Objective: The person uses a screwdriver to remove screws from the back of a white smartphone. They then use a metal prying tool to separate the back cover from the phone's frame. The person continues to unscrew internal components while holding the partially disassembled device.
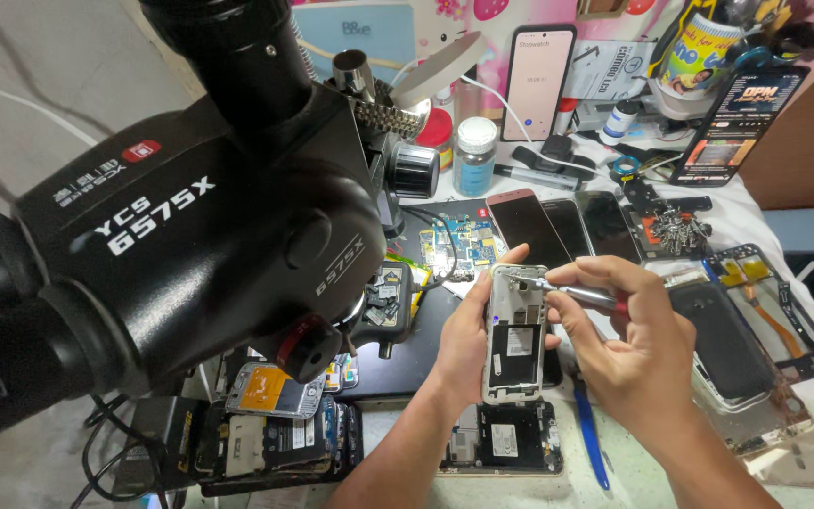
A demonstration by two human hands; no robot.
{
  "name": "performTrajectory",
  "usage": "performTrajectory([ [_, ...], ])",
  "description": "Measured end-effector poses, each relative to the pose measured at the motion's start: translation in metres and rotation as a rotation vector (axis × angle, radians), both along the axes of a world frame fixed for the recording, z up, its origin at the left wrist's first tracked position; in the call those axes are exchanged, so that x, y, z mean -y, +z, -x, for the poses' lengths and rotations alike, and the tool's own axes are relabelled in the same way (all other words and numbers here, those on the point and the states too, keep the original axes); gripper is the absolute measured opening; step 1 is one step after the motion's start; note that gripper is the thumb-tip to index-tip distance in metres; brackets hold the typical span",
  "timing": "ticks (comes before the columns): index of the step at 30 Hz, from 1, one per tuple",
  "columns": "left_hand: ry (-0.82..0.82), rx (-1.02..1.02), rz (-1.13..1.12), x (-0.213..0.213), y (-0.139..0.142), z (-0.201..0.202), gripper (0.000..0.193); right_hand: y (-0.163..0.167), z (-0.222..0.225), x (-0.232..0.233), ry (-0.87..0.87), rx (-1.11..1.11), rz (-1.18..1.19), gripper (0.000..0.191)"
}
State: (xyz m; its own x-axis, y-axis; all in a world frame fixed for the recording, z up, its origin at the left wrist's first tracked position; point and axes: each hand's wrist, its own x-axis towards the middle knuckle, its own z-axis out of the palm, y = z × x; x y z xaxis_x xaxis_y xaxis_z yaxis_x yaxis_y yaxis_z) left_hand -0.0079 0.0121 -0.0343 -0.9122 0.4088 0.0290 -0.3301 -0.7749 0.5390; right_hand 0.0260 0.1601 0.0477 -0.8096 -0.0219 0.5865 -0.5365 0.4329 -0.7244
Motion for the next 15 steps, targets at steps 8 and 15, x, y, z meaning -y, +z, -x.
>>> performTrajectory([
  [8,-0.019,-0.012,-0.039,-0.001,-0.001,0.000,0.056,0.005,0.002,0.003,0.027,0.002,-0.008,0.033],
  [15,0.012,0.003,0.141,-0.005,0.000,-0.001,0.058,0.026,-0.006,-0.002,-0.111,-0.123,-0.278,0.017],
])
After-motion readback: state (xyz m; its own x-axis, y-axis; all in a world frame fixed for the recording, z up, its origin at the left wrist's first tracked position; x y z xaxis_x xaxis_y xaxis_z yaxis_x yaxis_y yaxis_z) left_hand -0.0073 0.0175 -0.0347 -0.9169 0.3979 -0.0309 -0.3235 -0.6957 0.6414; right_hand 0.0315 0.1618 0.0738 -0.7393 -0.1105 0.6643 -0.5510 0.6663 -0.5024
